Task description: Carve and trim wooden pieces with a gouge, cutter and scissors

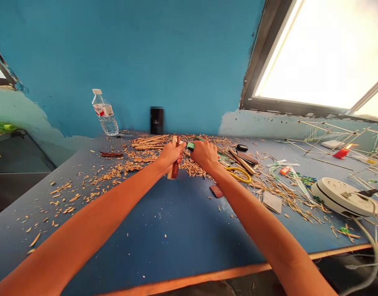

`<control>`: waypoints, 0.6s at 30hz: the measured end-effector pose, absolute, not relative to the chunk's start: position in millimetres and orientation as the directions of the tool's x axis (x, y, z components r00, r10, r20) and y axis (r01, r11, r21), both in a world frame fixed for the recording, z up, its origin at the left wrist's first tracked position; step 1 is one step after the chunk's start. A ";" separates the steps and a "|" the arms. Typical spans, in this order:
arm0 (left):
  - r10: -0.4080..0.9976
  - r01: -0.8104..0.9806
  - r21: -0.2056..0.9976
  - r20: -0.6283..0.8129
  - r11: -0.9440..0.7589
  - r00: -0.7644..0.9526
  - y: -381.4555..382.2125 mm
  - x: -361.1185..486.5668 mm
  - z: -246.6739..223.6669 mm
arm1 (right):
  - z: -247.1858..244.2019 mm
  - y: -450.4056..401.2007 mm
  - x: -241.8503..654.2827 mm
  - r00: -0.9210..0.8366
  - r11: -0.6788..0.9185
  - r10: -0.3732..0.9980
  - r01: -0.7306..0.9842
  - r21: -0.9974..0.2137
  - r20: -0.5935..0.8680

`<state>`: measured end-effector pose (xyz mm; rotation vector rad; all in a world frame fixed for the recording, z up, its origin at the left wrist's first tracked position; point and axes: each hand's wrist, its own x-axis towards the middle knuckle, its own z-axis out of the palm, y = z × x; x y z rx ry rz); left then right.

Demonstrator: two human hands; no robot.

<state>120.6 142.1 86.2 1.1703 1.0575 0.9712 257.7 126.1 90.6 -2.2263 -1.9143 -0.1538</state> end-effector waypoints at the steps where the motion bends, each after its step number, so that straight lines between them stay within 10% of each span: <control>1: 0.967 -0.035 0.989 -0.132 0.143 0.220 141.6 128.4 85.1 | 93.7 131.2 259.4 0.173 -0.156 0.963 0.983 -0.098 0.204; 8: 0.942 -0.021 0.988 -0.142 0.156 0.304 123.8 134.3 88.4 | 122.5 148.5 297.8 0.252 -0.212 0.947 0.956 -0.202 0.197; 18: 0.858 -0.090 0.988 -0.062 0.125 0.510 39.6 53.8 110.7 | 96.8 41.7 278.8 -0.093 0.205 0.912 0.947 -0.247 0.400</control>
